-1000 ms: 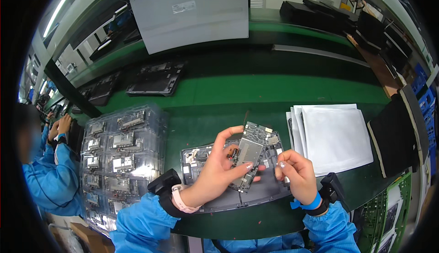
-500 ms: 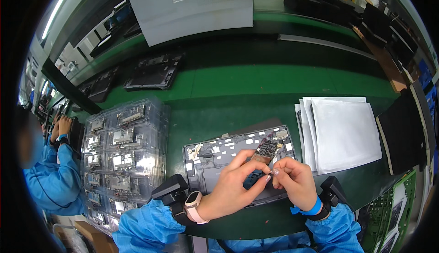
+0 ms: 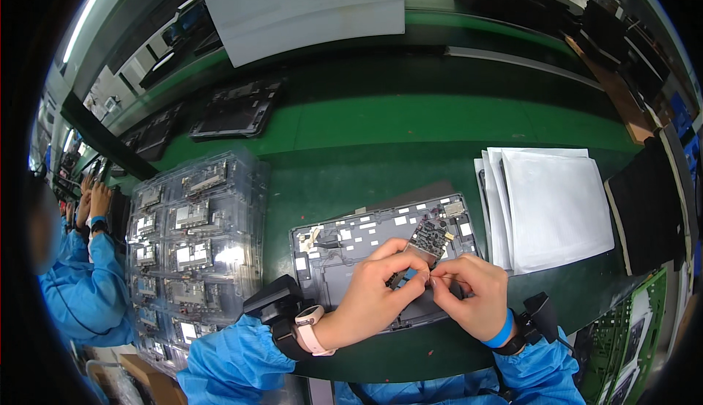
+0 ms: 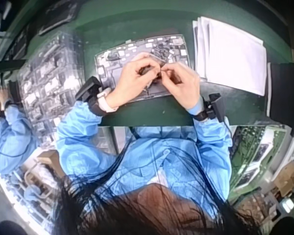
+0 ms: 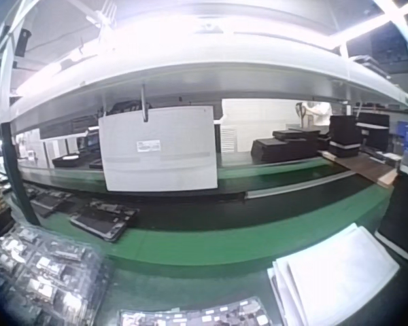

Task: The person installs internal circuit boards into a tablet chassis by hand, connecting internal ribbon cables and adding protective pads.

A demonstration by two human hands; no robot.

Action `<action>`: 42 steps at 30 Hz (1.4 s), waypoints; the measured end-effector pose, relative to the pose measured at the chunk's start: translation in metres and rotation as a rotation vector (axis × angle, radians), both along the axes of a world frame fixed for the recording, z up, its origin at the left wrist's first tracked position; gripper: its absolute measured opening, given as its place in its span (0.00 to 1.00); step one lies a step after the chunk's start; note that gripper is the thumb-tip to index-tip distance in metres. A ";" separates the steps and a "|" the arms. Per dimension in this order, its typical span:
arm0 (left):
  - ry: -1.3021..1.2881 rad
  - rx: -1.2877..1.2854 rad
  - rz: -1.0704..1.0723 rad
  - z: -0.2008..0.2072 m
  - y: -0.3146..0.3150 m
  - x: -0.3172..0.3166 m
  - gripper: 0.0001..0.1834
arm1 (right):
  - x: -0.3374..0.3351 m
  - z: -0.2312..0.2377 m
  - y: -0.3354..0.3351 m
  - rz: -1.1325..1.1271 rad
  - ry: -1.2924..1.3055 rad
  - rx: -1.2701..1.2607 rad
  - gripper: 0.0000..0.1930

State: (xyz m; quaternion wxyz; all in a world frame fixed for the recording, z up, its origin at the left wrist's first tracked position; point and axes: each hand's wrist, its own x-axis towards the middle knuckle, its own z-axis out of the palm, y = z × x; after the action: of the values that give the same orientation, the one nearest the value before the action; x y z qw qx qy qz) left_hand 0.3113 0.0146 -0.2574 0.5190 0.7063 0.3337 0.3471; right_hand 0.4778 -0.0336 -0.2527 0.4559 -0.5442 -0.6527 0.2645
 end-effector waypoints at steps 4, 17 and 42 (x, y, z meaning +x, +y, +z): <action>0.010 0.002 -0.010 0.002 -0.002 -0.001 0.07 | 0.000 0.005 -0.002 -0.033 -0.091 0.137 0.05; -0.229 -0.213 0.011 0.008 -0.016 0.003 0.30 | 0.009 -0.001 -0.010 -0.178 0.405 -0.145 0.05; -0.227 -0.306 0.001 0.009 -0.011 0.002 0.29 | 0.009 0.003 -0.007 -0.228 -0.148 0.159 0.07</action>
State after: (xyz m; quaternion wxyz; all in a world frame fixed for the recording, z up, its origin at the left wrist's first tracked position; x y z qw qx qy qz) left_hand 0.3131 0.0031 -0.2479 0.6544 0.5754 0.3222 0.3700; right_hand 0.4864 -0.0402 -0.2497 0.4754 -0.5951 -0.6371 0.1179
